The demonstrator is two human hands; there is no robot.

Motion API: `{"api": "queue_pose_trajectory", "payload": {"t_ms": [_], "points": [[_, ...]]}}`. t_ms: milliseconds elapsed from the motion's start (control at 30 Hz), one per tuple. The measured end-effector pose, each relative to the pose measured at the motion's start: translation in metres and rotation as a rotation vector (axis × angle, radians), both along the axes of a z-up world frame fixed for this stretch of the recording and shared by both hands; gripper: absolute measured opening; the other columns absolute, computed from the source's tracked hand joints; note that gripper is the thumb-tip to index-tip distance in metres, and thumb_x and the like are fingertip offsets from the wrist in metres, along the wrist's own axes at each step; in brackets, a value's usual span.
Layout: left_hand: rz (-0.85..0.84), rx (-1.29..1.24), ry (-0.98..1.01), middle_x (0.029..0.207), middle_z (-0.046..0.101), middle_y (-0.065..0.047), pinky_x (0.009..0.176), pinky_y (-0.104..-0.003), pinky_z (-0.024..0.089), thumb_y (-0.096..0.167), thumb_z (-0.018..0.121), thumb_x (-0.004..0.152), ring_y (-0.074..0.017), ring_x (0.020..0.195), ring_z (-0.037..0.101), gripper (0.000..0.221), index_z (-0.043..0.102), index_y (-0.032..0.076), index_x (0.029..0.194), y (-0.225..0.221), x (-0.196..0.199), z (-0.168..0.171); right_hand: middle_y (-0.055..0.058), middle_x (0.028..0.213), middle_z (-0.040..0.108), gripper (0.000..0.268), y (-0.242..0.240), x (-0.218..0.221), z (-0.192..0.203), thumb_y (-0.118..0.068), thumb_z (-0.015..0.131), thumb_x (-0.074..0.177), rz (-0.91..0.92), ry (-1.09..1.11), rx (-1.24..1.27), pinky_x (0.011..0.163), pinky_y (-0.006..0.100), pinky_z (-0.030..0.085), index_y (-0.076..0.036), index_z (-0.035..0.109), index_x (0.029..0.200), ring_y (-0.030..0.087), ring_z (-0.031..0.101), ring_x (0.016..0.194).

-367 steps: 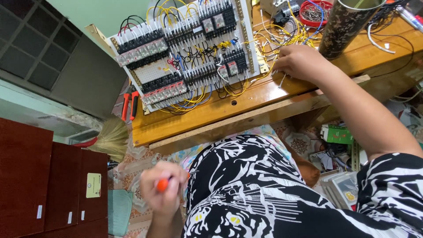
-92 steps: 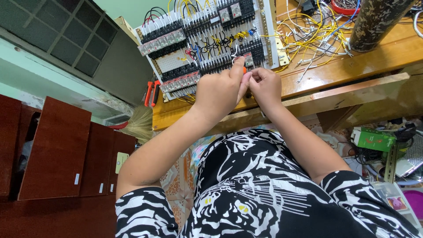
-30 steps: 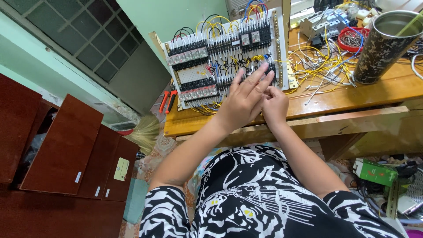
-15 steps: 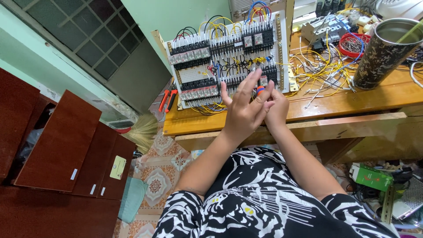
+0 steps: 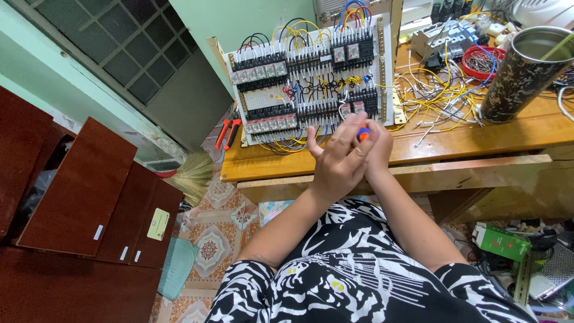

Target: Wiring a circuit breaker panel by connecting wires to terminals and tightening them with a screwdriver.

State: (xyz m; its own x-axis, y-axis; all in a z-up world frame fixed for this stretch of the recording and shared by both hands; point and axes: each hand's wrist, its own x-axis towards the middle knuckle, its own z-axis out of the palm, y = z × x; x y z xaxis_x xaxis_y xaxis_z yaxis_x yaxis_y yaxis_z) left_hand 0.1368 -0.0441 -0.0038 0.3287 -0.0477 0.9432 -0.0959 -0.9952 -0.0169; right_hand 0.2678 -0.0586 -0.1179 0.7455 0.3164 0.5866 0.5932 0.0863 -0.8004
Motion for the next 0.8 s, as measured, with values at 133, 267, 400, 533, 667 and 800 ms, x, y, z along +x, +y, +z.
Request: {"api": "queue_pose_trajectory", "payload": {"t_ms": [133,267,400,533,667,800], "points": [[0.079,0.039,-0.113,0.126,0.065,-0.006,0.117,-0.067,0.007,0.023,0.072,0.095,-0.0253,0.121,0.063,0.035,0.070,0.031,0.128,0.008,0.003,-0.013,0.011,0.087,0.067,0.023,-0.001,0.009,-0.006,-0.027,0.062,0.103,0.041,0.072,0.073,0.091,0.029,0.049,-0.007,0.073,0.107,0.019,0.063,0.094],[0.035,-0.002,-0.110,0.116,0.070,0.002,0.119,-0.060,0.008,0.016,0.072,0.091,-0.0182,0.109,0.069,0.036,0.073,0.033,0.122,0.006,0.001,-0.013,0.009,0.083,0.070,0.036,0.004,0.031,-0.032,-0.039,0.087,0.079,0.117,0.039,0.008,0.085,0.034,0.051,-0.016,0.076,0.104,0.029,0.066,0.087],[0.068,-0.016,-0.086,0.127,0.071,0.002,0.121,-0.061,0.001,0.013,0.064,0.096,-0.0138,0.114,0.068,0.037,0.069,0.024,0.131,0.001,-0.002,-0.010,0.006,0.082,0.070,0.016,0.001,0.016,-0.011,-0.030,0.078,0.093,0.034,0.058,-0.021,0.083,0.034,0.051,-0.015,0.075,0.099,0.026,0.068,0.087],[0.141,0.034,-0.109,0.135,0.068,-0.001,0.120,-0.064,-0.004,0.022,0.067,0.097,-0.0200,0.126,0.064,0.035,0.068,0.027,0.131,0.001,0.000,-0.007,0.009,0.081,0.069,0.016,-0.006,0.012,-0.001,-0.028,0.076,0.092,0.036,0.028,-0.047,0.083,0.036,0.052,-0.014,0.075,0.100,0.030,0.068,0.088],[0.220,0.125,-0.158,0.129,0.071,0.000,0.120,-0.066,-0.006,0.029,0.072,0.095,-0.0223,0.122,0.066,0.028,0.072,0.035,0.122,0.003,0.001,-0.014,0.010,0.082,0.069,0.035,-0.003,0.023,-0.015,-0.039,0.086,0.079,0.128,0.053,0.026,0.085,0.036,0.051,-0.015,0.075,0.102,0.030,0.066,0.086],[0.188,0.094,-0.096,0.118,0.074,0.002,0.115,-0.072,-0.003,0.023,0.073,0.094,-0.0203,0.121,0.065,0.029,0.074,0.032,0.122,0.005,0.001,-0.033,0.009,0.082,0.070,0.018,-0.005,0.014,-0.002,-0.028,0.081,0.090,0.078,0.057,-0.006,0.084,0.033,0.052,-0.015,0.077,0.102,0.029,0.068,0.086]]}}
